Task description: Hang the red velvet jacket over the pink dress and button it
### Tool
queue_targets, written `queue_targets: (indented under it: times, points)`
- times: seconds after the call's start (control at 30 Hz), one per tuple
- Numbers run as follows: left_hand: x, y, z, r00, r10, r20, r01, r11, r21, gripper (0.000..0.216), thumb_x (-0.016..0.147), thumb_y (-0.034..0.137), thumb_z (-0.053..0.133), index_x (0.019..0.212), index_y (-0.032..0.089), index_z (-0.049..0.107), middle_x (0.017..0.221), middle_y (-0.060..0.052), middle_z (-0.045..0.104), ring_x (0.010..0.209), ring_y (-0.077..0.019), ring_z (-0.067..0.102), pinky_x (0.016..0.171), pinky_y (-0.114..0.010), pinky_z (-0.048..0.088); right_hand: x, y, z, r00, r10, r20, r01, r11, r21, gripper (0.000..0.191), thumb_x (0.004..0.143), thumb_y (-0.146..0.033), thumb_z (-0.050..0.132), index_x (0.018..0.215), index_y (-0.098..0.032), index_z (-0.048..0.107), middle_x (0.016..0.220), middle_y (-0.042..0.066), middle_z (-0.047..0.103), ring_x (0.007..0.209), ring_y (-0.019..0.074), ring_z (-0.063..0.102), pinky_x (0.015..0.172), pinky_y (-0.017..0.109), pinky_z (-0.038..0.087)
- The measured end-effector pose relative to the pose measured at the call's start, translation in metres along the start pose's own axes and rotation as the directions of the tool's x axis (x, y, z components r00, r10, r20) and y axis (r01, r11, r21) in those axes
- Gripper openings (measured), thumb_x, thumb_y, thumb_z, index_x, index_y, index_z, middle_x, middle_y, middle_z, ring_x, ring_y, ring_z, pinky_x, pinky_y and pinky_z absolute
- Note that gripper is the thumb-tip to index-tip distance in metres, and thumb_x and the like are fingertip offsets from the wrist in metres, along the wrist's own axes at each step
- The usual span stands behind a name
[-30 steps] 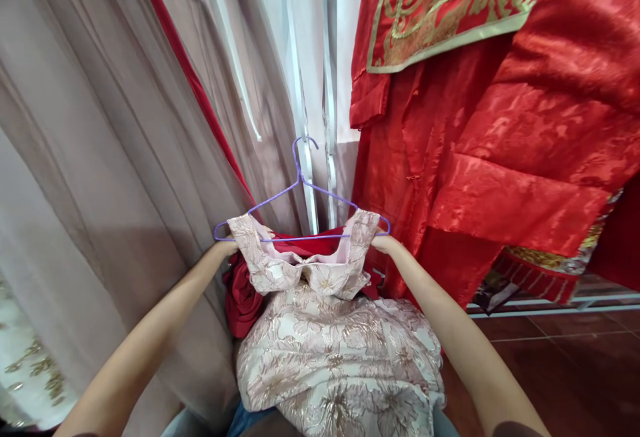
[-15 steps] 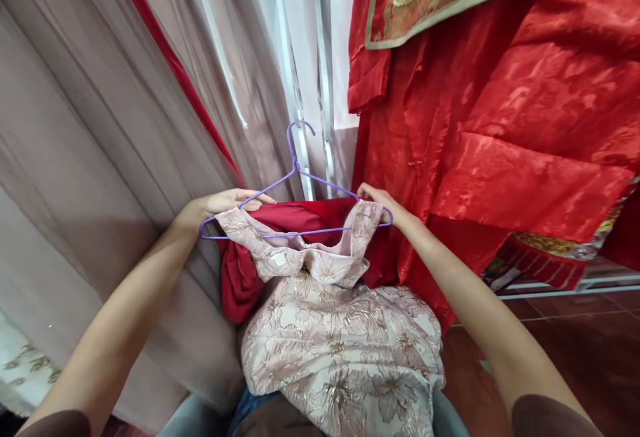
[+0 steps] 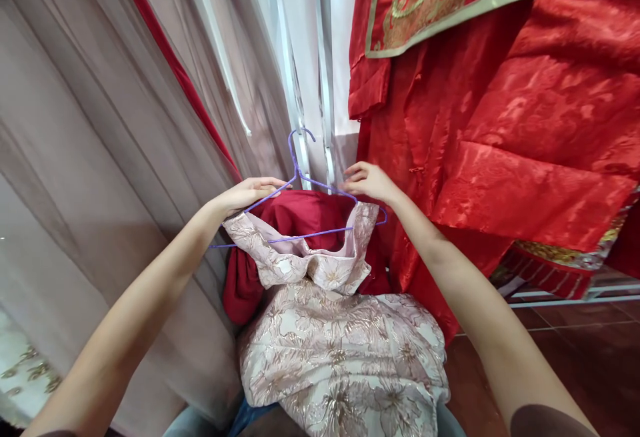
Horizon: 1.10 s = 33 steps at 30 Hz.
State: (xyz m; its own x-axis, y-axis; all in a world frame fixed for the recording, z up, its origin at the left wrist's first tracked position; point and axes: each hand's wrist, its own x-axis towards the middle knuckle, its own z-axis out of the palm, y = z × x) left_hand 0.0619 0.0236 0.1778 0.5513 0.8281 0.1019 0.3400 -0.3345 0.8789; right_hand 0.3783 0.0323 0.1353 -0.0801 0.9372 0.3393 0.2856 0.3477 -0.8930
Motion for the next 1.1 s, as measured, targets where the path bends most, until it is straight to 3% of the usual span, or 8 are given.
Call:
queue_targets:
  times: [0.13,0.27,0.4,0.57,0.83,0.97,1.03,1.1]
  points:
    - [0.011,-0.006,0.002,0.996,-0.068,0.057,0.073,0.993,-0.088,0.042,0.069,0.033,0.075,0.108,0.018,0.07,0.108,-0.008,0.071,0.099,-0.0198,0.064,0.092,-0.031,0.047,0.012,-0.005,0.01,0.942,0.138,0.305,-0.145,0.989,0.003,0.046,0.052,-0.038,0.087,0.079,-0.019,0.056,0.076,0.006,0.071,0.061,0.019,0.068,0.054,0.031,0.057]
    - [0.019,-0.006,0.001,0.981,-0.156,0.118,0.174,0.971,-0.165,0.039,0.067,0.029,0.076,0.104,0.019,0.072,0.098,-0.007,0.073,0.093,-0.0203,0.066,0.086,-0.029,0.051,0.024,-0.006,0.016,0.803,0.261,0.535,-0.011,0.905,-0.425,0.042,0.054,-0.054,0.08,0.061,-0.02,0.056,0.055,-0.001,0.062,0.05,0.016,0.061,0.051,0.029,0.05]
    - [0.021,0.0,0.005,0.979,-0.14,0.15,0.167,0.969,-0.184,0.031,0.066,0.022,0.075,0.097,0.019,0.074,0.092,-0.006,0.074,0.09,-0.0199,0.067,0.085,-0.028,0.052,0.026,-0.007,0.03,0.785,0.299,0.542,0.175,0.733,-0.658,0.043,0.058,-0.059,0.074,0.049,-0.02,0.057,0.05,-0.001,0.057,0.051,0.0171,0.056,0.052,0.03,0.046]
    - [0.019,-0.003,0.007,0.985,-0.118,0.125,0.141,0.971,-0.192,0.034,0.068,0.024,0.072,0.102,0.019,0.072,0.096,-0.005,0.073,0.09,-0.0189,0.066,0.087,-0.03,0.05,0.024,-0.004,0.031,0.791,0.26,0.554,0.163,0.783,-0.6,0.027,0.06,-0.042,0.073,0.053,-0.02,0.061,0.053,-0.001,0.06,0.054,0.0157,0.058,0.055,0.028,0.046]
    - [0.013,-0.006,0.0,0.979,-0.2,-0.043,0.204,0.963,0.175,0.026,0.067,0.041,0.068,0.07,0.015,0.073,0.065,-0.002,0.069,0.06,-0.0171,0.059,0.058,-0.027,0.047,0.024,0.004,0.004,0.985,0.081,0.149,0.083,0.539,-0.838,0.015,0.063,-0.022,0.068,0.077,-0.023,0.07,0.078,0.005,0.069,0.073,0.0224,0.064,0.061,0.03,0.046]
    - [0.001,-0.012,-0.015,0.951,-0.306,0.035,0.288,0.923,0.254,0.022,0.056,0.034,0.074,0.066,0.015,0.07,0.057,0.0,0.063,0.049,-0.0138,0.051,0.048,-0.025,0.039,0.012,-0.003,0.005,1.0,0.004,0.02,0.015,0.467,-0.884,0.02,0.068,-0.014,0.06,0.085,-0.018,0.071,0.093,0.015,0.066,0.09,0.0313,0.061,0.073,0.039,0.047]
    - [-0.007,-0.016,-0.025,0.951,-0.3,0.075,0.268,0.92,0.285,0.02,0.051,0.029,0.074,0.065,0.016,0.068,0.058,0.0,0.062,0.05,-0.014,0.051,0.049,-0.025,0.038,0.005,-0.008,0.005,0.989,-0.141,-0.04,0.024,0.427,-0.904,0.021,0.073,-0.012,0.054,0.084,-0.015,0.071,0.098,0.018,0.062,0.097,0.0339,0.057,0.075,0.041,0.046]
    - [-0.016,-0.02,-0.03,0.978,-0.207,-0.037,0.207,0.915,0.347,0.015,0.052,0.026,0.069,0.061,0.016,0.063,0.057,0.002,0.059,0.052,-0.0138,0.05,0.05,-0.024,0.037,-0.002,-0.013,0.005,0.939,-0.329,-0.1,0.042,0.396,-0.917,0.024,0.078,-0.011,0.047,0.088,-0.013,0.069,0.101,0.019,0.059,0.101,0.0346,0.053,0.072,0.04,0.046]
